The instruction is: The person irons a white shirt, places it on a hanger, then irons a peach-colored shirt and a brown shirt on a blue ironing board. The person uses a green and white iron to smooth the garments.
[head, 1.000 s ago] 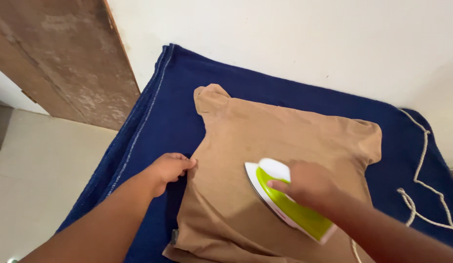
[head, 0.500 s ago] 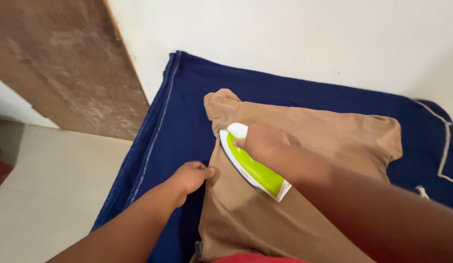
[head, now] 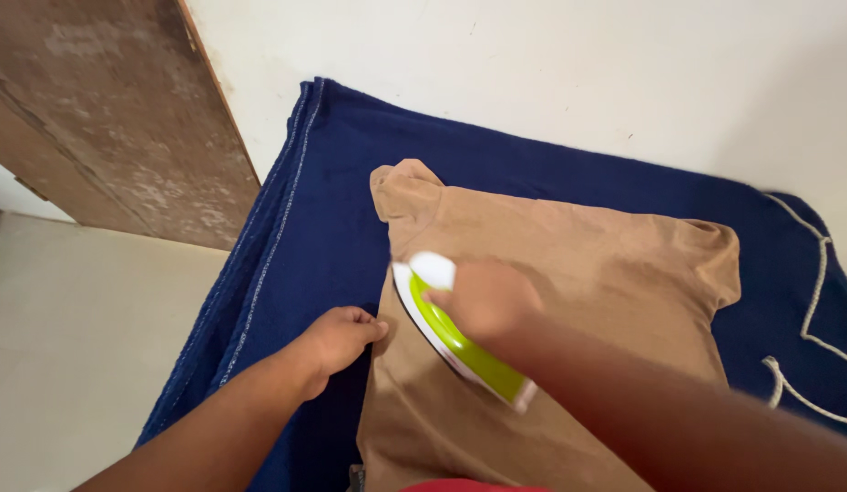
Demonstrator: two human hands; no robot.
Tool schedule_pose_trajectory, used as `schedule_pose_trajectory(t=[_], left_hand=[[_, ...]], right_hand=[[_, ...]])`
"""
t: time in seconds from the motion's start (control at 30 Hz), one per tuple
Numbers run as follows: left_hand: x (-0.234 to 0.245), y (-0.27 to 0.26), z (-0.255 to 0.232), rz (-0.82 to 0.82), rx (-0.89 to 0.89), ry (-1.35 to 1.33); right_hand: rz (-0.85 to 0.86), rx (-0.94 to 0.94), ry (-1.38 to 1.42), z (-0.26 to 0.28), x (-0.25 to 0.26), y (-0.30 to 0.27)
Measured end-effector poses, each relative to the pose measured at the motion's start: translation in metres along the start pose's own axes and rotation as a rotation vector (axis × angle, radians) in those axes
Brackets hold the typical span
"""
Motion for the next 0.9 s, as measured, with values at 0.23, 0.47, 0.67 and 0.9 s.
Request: schedule_pose_trajectory(t=[0.23,0.47,0.67,0.9], left_hand=[[0.002,0.003,0.001,-0.017,-0.022,-0.004],[0.004,0.003,0.008,0.020,-0.013,-0.010],[0.001,0.008,0.010,0.002,-0.025,-0.016],[0.002,0.000,-0.005,-0.194,-0.165,0.139]], right_hand=[[-0.027,-0.023,0.104,0.006,0.007,0.014],[-0.017,-0.082,0.064,-0.018,0.008,-0.048],[-0.047,-0.071,0.048,-0.002,-0.004,-0.008],[-0.035,-0.015,0.078,0.009,0.007,0.023]])
Point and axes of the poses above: each hand's wrist, its own y-axis towards the middle knuckle, its own x-axis out of the back of the hand, z = x × y, the point moved 7 cm from there along y, towards the middle knuckle, and after that the axes turned 5 degrees about -z, right-handed, at the moved point
